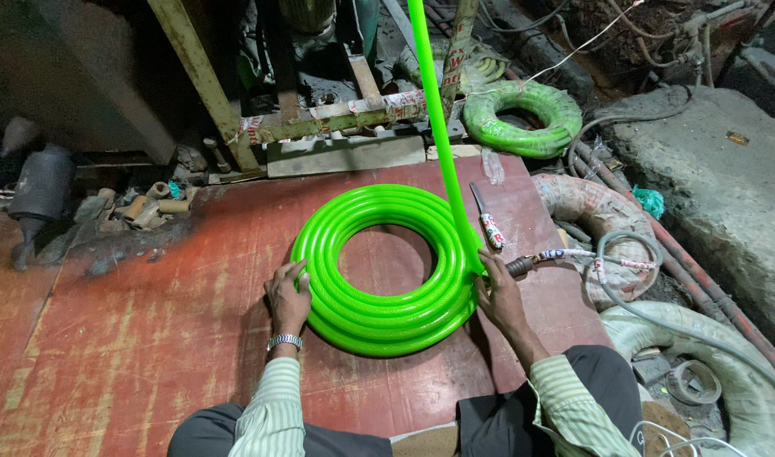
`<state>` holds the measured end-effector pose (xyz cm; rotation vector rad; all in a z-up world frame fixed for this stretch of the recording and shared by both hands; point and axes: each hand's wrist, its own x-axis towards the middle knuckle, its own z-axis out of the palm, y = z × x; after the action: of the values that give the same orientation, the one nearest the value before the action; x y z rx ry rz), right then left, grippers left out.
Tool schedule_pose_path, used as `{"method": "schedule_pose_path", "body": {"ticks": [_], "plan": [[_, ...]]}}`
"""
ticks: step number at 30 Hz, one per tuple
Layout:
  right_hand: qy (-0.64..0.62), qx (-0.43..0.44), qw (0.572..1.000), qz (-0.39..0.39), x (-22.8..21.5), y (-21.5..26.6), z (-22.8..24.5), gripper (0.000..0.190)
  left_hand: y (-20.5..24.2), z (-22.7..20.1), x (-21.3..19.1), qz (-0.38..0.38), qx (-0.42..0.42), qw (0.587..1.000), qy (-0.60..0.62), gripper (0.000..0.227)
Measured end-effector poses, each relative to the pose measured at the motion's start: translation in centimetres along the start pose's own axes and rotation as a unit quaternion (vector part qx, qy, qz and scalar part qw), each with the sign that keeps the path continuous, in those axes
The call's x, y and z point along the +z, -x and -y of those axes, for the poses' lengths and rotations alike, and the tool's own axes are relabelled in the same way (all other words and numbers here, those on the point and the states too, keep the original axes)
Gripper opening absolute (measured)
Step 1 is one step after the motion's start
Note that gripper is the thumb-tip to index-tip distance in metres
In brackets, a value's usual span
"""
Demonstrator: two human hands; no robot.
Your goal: The person coils a green hose on a flat wooden surface, using their hands to guide the hose into a circular shape while another person assists by holding the loose end.
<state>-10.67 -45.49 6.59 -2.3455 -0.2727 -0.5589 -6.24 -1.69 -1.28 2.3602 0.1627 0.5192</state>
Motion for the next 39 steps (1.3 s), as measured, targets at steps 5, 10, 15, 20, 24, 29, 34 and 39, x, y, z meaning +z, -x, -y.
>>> {"method": "schedule_pose_path", "body": {"ticks": [5,10,15,20,24,29,34,39], "plan": [[-0.001,0.025,1.0,-0.014,0.0,0.7,0.3,0.043,0.6,-0.5,-0.1,0.003,-0.008,1.0,-0.027,0.037],[0.036,0.049,0.998,0.007,0.4,1.0,-0.1,0.043,1.1,-1.1,-0.2,0.007,-0.028,0.999,-0.043,0.037],[0.034,0.067,0.997,0.001,0.5,1.1,-0.2,0.044,1.0,-0.9,-0.2,0.01,-0.019,0.999,-0.046,0.04],[0.024,0.069,0.997,-0.007,0.4,1.2,0.2,0.043,1.0,-0.7,0.0,-0.009,-0.024,0.999,-0.031,0.039],[0.019,0.066,0.998,-0.014,0.2,1.3,0.6,0.041,1.2,-1.2,-0.2,-0.028,-0.027,0.999,-0.011,0.038],[0.03,0.073,0.997,-0.014,0.5,1.5,0.3,0.042,1.4,-1.7,-0.6,-0.021,-0.033,0.999,-0.027,0.038],[0.033,0.081,0.996,-0.021,0.8,1.4,0.1,0.041,1.0,-1.4,-0.5,-0.014,-0.041,0.999,-0.02,0.039],[0.019,0.093,0.995,-0.033,0.9,1.4,0.0,0.044,1.0,-1.7,-0.9,0.001,-0.049,0.999,-0.022,0.04]]}}
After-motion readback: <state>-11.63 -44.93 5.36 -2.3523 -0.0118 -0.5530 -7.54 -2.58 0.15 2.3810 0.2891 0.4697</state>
